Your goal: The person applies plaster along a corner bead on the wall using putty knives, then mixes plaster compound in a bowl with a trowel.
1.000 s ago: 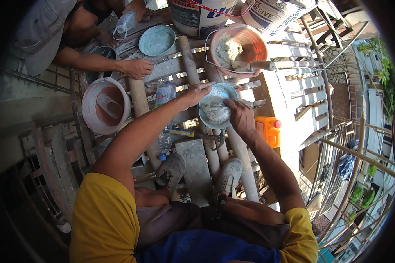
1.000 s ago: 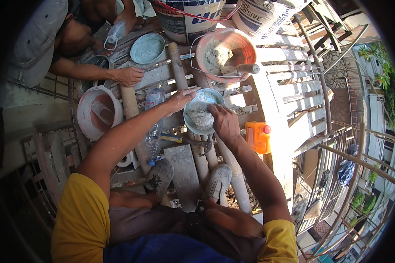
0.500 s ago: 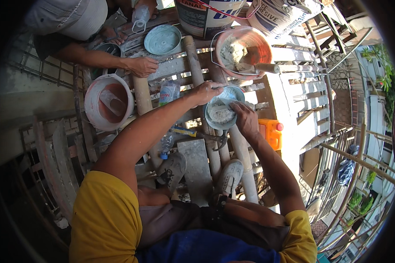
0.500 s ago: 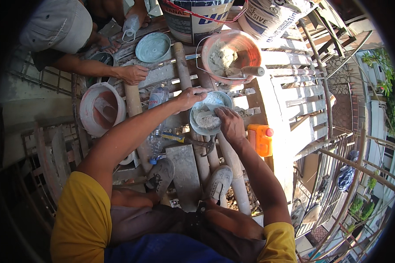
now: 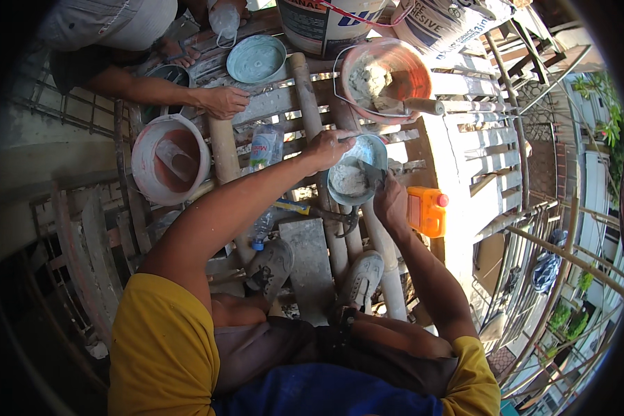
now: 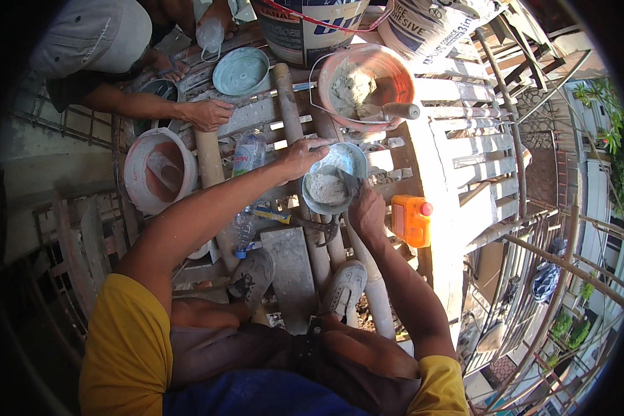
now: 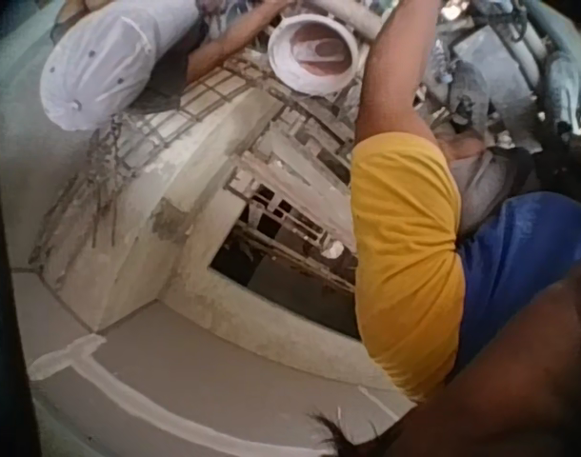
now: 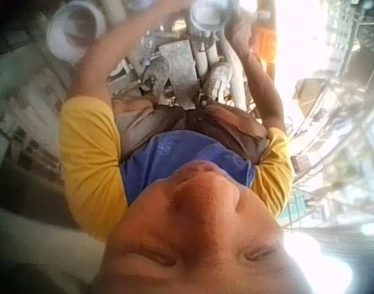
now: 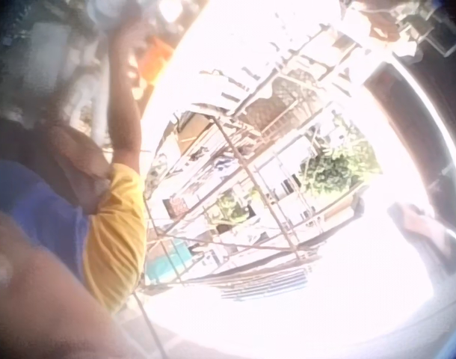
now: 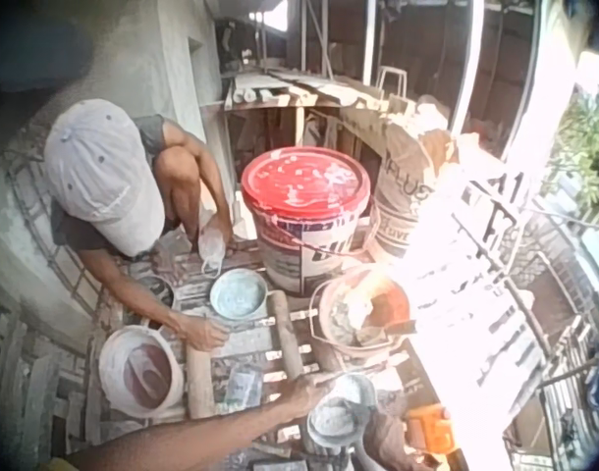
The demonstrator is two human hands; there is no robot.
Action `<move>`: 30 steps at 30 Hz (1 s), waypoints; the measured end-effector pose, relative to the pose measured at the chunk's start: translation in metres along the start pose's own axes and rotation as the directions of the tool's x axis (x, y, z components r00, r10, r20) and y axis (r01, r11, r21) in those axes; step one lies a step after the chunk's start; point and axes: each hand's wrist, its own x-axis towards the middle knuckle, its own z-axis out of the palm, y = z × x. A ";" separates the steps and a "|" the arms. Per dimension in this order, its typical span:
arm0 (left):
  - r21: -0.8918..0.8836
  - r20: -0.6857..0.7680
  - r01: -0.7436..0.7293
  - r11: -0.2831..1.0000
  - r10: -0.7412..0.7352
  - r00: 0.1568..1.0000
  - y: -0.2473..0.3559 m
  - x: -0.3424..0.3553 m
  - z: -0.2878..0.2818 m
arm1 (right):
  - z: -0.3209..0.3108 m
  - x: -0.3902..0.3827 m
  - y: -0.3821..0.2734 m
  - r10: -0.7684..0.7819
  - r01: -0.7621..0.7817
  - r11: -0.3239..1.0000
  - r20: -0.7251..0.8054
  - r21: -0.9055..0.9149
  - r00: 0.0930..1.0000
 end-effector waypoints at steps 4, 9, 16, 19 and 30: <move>-0.009 -0.016 -0.017 1.000 0.017 1.000 0.006 0.001 0.003 | 0.012 -0.011 0.001 0.249 -0.246 0.931 0.026 0.271 0.968; 0.081 -0.036 0.040 0.996 -0.037 0.999 0.011 -0.002 0.002 | 0.008 -0.020 -0.005 0.093 -0.187 0.906 0.253 0.378 0.963; 0.007 0.035 0.060 0.998 -0.060 0.998 -0.003 0.006 -0.003 | -0.008 0.017 -0.031 0.455 -0.430 0.582 0.161 0.691 0.876; -0.034 0.022 0.043 0.998 -0.042 0.999 -0.006 0.005 -0.004 | -0.033 0.023 -0.047 0.115 -0.121 0.976 0.044 0.184 0.992; -0.020 0.005 0.031 0.999 -0.031 0.999 -0.008 0.009 0.000 | -0.033 0.015 -0.040 -0.475 0.497 0.864 0.203 -0.073 0.856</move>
